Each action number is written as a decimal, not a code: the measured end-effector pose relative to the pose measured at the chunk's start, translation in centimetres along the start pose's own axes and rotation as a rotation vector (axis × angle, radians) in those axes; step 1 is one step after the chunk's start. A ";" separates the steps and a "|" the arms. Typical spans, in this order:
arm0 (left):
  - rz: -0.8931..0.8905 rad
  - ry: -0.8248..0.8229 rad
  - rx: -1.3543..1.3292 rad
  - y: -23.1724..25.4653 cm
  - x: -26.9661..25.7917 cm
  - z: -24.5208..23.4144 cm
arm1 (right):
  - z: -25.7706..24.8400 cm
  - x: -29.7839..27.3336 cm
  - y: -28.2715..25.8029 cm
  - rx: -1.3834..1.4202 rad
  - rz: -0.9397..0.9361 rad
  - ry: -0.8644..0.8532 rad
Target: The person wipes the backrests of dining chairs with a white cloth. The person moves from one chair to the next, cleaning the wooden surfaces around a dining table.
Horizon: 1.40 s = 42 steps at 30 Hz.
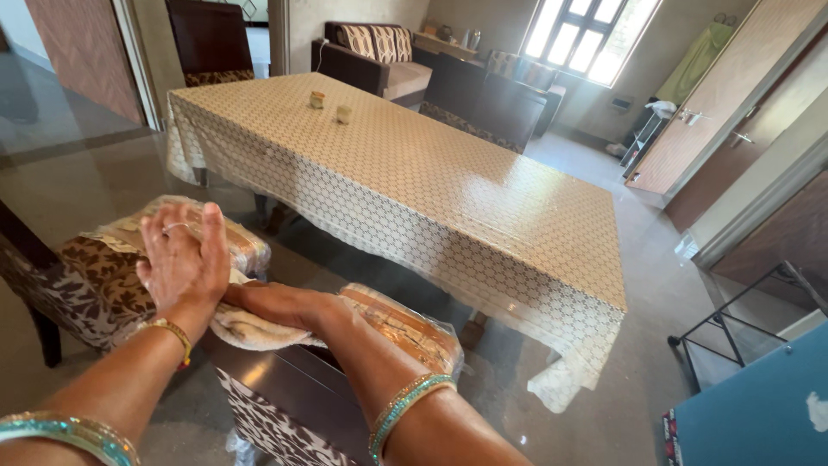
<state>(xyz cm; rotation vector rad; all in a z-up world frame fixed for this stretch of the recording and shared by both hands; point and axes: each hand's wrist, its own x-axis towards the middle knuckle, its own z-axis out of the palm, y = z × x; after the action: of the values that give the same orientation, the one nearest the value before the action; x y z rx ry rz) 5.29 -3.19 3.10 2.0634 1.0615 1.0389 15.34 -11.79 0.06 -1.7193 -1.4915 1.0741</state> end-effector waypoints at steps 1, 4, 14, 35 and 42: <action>-0.017 -0.021 0.003 0.3 -0.1 0.3 | -0.1 -0.4 1.1 0.025 0.040 0.019; -0.076 -0.051 0.043 0.9 -0.5 0.8 | -0.4 -0.9 5.7 -0.010 -0.020 0.024; -0.279 -0.084 0.442 1.1 -1.5 2.4 | 0.8 -6.2 11.8 0.138 0.154 -0.168; -0.243 0.028 0.567 0.0 -1.6 1.0 | 6.8 17.4 15.9 0.618 -0.683 -0.184; -0.330 -0.058 0.664 1.3 -2.0 0.8 | 8.6 15.7 15.6 0.476 -0.269 0.337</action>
<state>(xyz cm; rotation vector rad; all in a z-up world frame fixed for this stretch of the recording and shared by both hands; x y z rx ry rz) 5.67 -5.66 2.93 2.2646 1.8202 0.4883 15.87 0.38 -20.30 -1.2515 -1.1052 0.8585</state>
